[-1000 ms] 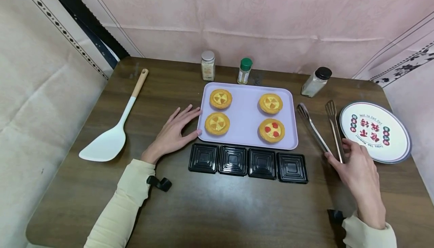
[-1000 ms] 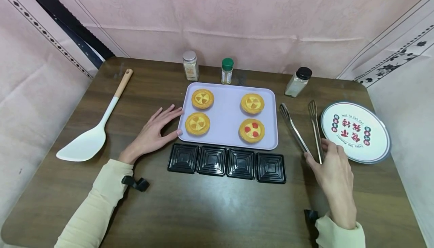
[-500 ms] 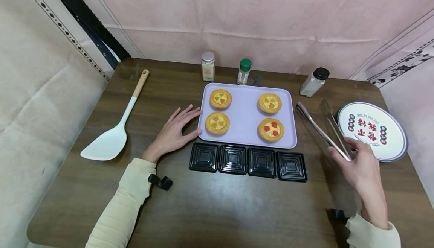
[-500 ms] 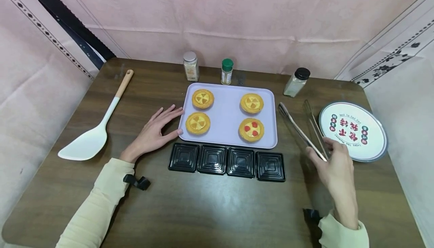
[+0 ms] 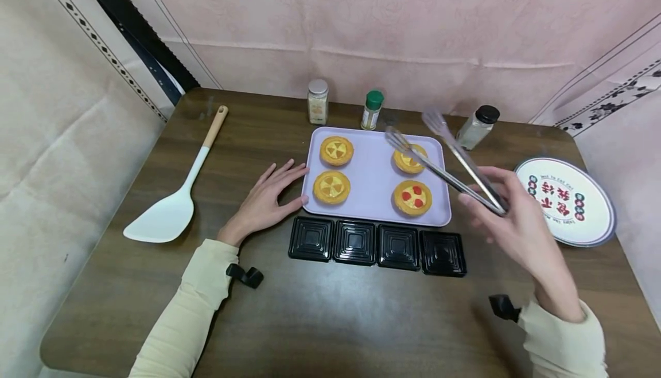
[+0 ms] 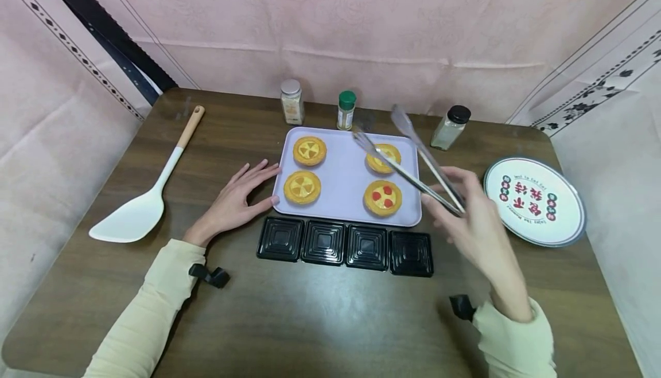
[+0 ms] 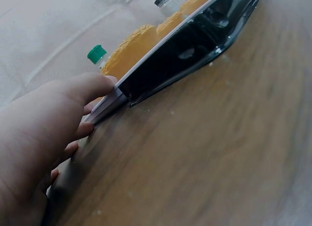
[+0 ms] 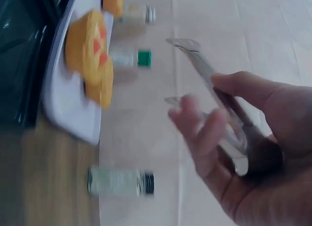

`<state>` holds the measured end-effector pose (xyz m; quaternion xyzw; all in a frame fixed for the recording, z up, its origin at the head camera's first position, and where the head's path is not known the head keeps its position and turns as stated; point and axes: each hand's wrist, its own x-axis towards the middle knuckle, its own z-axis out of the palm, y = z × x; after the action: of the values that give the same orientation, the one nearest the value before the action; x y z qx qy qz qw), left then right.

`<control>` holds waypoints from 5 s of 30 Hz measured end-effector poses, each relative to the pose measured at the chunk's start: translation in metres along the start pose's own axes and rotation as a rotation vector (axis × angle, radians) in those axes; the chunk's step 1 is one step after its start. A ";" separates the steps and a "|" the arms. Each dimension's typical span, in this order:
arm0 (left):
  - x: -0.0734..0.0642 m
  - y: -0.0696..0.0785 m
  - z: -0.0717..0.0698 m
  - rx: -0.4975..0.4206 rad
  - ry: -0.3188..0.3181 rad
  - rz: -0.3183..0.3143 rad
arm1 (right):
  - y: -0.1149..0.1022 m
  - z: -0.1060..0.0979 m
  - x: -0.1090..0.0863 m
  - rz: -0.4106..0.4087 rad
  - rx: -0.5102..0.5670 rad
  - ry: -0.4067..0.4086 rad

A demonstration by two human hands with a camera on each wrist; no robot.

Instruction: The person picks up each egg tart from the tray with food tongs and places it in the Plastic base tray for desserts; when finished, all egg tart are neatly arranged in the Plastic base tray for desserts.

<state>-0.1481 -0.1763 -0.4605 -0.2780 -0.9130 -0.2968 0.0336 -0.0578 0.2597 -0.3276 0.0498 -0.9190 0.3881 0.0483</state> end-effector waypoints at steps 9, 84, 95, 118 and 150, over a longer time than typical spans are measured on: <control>-0.002 0.000 0.001 0.014 -0.006 0.001 | -0.022 0.059 0.038 -0.076 -0.051 -0.066; 0.004 0.001 -0.004 -0.010 -0.007 -0.004 | -0.006 0.064 -0.032 -0.393 0.051 -0.450; 0.004 0.001 -0.003 -0.006 0.008 0.006 | -0.002 0.065 -0.028 -0.428 0.034 -0.417; 0.001 0.002 0.000 -0.010 0.000 -0.003 | 0.038 0.026 -0.014 0.153 -0.040 0.235; 0.000 0.001 0.000 -0.010 0.013 0.007 | 0.047 0.029 -0.003 0.148 -0.120 0.080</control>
<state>-0.1476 -0.1756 -0.4604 -0.2795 -0.9102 -0.3029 0.0395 -0.0619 0.2722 -0.3814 -0.0370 -0.9391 0.3363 0.0592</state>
